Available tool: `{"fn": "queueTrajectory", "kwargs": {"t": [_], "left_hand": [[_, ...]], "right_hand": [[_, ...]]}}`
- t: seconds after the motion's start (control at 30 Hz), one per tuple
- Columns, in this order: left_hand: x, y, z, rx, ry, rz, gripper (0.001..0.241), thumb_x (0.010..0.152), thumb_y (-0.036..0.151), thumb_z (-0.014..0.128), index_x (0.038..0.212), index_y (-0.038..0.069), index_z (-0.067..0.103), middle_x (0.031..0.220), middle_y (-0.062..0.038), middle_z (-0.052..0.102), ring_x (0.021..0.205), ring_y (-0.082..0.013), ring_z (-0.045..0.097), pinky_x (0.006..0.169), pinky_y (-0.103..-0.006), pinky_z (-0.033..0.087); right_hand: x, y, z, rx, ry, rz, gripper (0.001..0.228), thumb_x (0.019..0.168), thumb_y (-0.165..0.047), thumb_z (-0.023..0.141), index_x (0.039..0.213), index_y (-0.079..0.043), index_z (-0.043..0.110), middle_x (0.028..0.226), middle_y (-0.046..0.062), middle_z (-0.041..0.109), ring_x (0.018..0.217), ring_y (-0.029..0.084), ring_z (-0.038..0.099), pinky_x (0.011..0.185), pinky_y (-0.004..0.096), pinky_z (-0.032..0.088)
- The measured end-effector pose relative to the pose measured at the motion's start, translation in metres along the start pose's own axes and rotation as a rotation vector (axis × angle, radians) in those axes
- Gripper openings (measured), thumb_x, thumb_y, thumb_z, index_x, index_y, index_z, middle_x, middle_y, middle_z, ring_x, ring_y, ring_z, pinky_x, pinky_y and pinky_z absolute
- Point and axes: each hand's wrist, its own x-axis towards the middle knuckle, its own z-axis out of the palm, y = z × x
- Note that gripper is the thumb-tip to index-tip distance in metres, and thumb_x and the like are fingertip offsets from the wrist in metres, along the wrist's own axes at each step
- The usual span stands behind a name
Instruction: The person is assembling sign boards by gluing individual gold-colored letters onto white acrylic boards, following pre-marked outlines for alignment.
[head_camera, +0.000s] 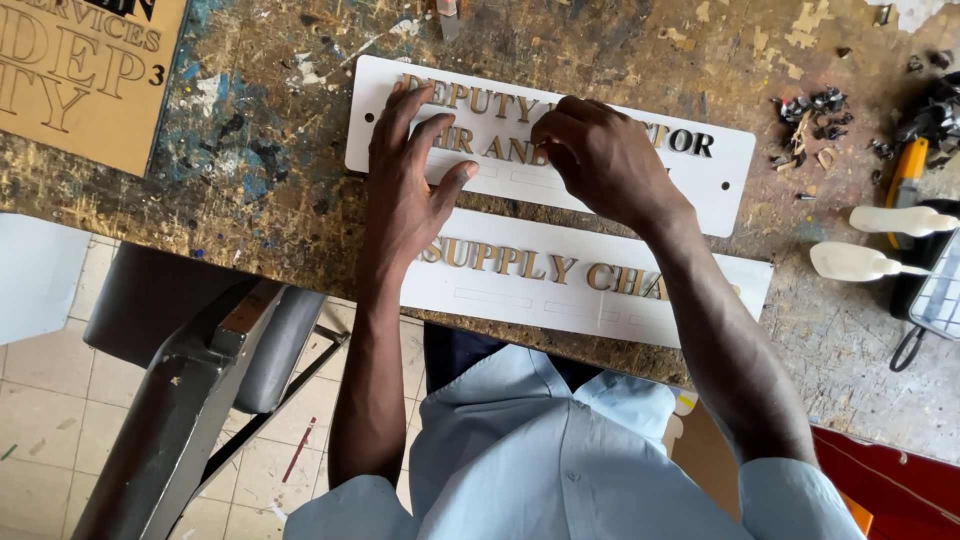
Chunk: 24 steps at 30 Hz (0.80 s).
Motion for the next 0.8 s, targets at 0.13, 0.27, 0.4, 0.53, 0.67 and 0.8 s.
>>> {"fn": "queueTrajectory", "kwargs": {"t": [0.13,0.27,0.4,0.53,0.67,0.8], "left_hand": [[0.000,-0.003,0.001,0.005,0.005,0.005,0.045,0.118,0.036,0.076,0.149,0.004,0.068,0.176,-0.012,0.040,0.171,-0.0386,0.029,0.141,-0.0676,0.035],[-0.001,-0.001,0.000,0.000,0.001,0.009,0.044,0.120,0.036,0.074,0.150,0.004,0.067,0.176,-0.012,0.039,0.171,-0.0388,0.029,0.141,-0.0677,0.036],[-0.001,-0.001,0.001,-0.004,0.000,0.012,0.044,0.119,0.034,0.076,0.151,0.004,0.067,0.176,-0.012,0.039,0.171,-0.0387,0.030,0.141,-0.0685,0.036],[-0.002,0.001,0.000,-0.017,0.004,-0.001,0.043,0.121,0.036,0.072,0.151,0.007,0.067,0.177,-0.013,0.037,0.171,-0.0381,0.029,0.142,-0.0676,0.036],[-0.002,0.005,-0.001,-0.028,-0.009,-0.011,0.048,0.121,0.045,0.068,0.153,0.009,0.067,0.177,-0.010,0.035,0.172,-0.0373,0.024,0.144,-0.0705,0.036],[-0.003,0.004,-0.002,-0.019,0.004,0.017,0.053,0.120,0.050,0.064,0.152,0.007,0.068,0.177,-0.012,0.038,0.172,-0.0387,0.028,0.142,-0.0696,0.035]], "right_hand": [[0.002,-0.001,0.005,-0.101,-0.027,0.013,0.008,0.116,0.000,0.070,0.110,-0.005,0.071,0.109,0.012,0.071,0.093,0.032,0.068,0.057,0.044,0.052],[0.002,-0.002,0.017,-0.243,-0.076,0.057,0.023,0.105,0.019,0.061,0.115,-0.002,0.061,0.108,0.013,0.057,0.087,0.028,0.060,0.045,0.040,0.046],[-0.003,-0.002,0.014,-0.259,-0.074,0.024,0.037,0.093,0.026,0.061,0.116,-0.002,0.057,0.111,0.015,0.053,0.090,0.031,0.055,0.044,0.044,0.040],[-0.006,-0.010,0.000,-0.136,-0.132,0.072,0.030,0.099,0.020,0.053,0.117,-0.003,0.057,0.112,0.015,0.055,0.087,0.031,0.055,0.057,0.046,0.045],[-0.016,-0.017,-0.015,0.074,-0.077,0.092,0.014,0.117,0.010,0.049,0.116,-0.002,0.057,0.110,0.016,0.055,0.078,0.030,0.052,0.063,0.045,0.045],[-0.035,-0.012,-0.030,0.169,0.004,0.079,0.014,0.119,0.010,0.047,0.114,0.001,0.057,0.111,0.017,0.058,0.084,0.028,0.056,0.069,0.041,0.049]]}}
